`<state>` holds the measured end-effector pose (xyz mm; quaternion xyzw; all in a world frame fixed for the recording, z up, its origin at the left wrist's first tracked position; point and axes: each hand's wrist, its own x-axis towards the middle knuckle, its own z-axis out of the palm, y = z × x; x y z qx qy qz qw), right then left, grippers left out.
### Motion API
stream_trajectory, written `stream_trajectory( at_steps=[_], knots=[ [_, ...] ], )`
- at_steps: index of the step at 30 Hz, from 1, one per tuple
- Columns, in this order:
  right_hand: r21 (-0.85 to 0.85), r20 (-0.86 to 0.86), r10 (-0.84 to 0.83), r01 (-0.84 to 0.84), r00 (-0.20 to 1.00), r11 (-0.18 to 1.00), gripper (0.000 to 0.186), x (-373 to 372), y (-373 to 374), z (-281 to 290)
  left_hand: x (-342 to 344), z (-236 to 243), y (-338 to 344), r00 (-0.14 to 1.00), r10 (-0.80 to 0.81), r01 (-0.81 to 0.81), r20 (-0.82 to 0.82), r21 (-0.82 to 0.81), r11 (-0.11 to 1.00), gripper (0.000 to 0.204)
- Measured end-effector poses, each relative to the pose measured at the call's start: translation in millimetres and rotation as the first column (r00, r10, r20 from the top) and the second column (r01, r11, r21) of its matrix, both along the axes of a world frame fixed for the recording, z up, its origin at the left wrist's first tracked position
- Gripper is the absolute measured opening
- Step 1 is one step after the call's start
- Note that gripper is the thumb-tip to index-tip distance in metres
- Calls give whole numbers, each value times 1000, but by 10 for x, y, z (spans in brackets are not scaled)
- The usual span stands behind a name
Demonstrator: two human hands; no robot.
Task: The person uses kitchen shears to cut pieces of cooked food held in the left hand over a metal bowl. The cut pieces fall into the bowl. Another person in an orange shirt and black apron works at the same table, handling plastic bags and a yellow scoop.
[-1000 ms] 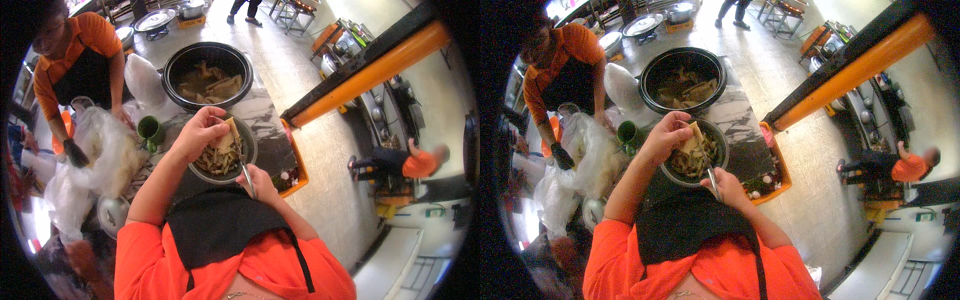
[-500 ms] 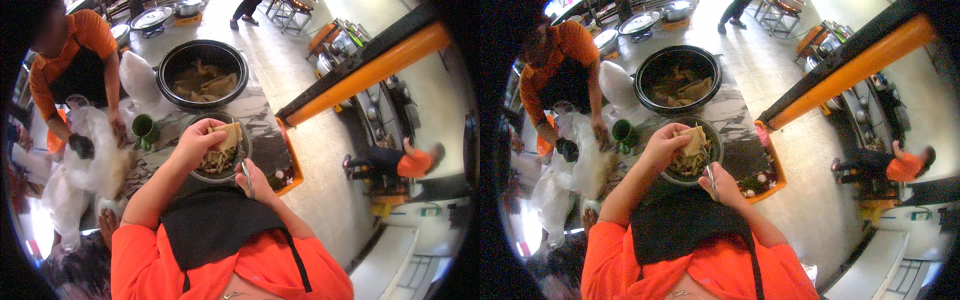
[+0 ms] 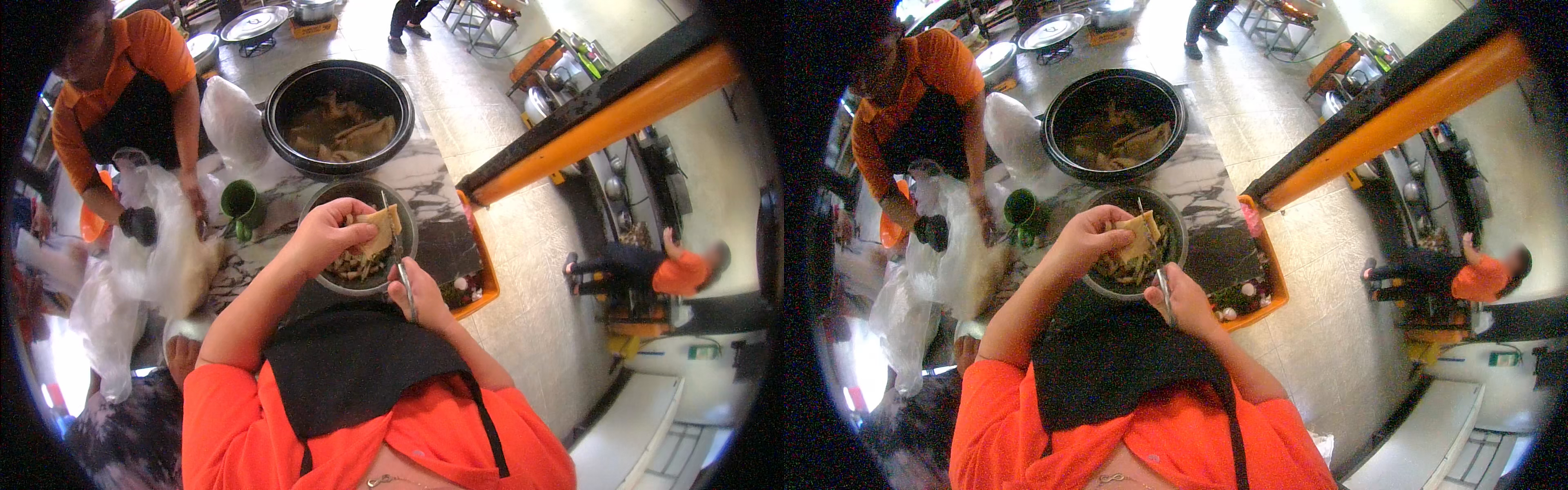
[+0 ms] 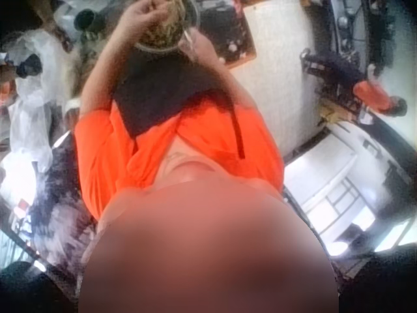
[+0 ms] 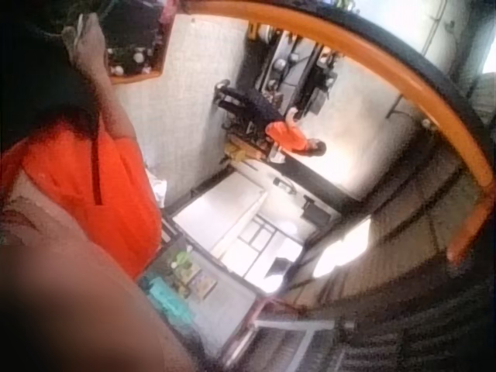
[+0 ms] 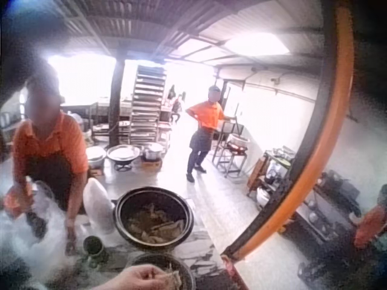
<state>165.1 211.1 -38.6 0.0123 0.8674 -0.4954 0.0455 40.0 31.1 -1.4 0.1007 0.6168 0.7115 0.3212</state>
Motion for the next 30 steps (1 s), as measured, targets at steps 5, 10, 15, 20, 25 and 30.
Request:
stream_trajectory(
  at_steps=[5, 10, 15, 20, 25, 30],
  knots=[
    [-47, 99, -4, 9, 995, 999, 41, -23, -16, 1, -25, 46, -34, 1000, -25, 25, -6, -34, 999, 25],
    [-182, 194, 22, 14, 981, 983, 32, -39, -57, -20, -30, 58, -178, 1000, 7, -7, -20, -37, 999, 29],
    [-628, 521, 12, 373, 854, 683, 33, 58, 201, -578, -65, -82, -6, 993, 114, -113, -11, 99, 989, 38],
    [-335, 135, 78, -29, 988, 942, 46, 60, 44, -194, -87, -101, -60, 983, 163, -180, 82, 296, 938, 33],
    [-230, 106, 197, -169, 975, 958, 42, -7, 70, -155, -139, -69, -186, 965, 258, -261, 45, 237, 936, 29],
    [-125, 69, 230, -221, 971, 967, 40, -44, 24, -13, -166, -45, -69, 966, 229, -254, 119, 277, 927, 27]
  ],
)
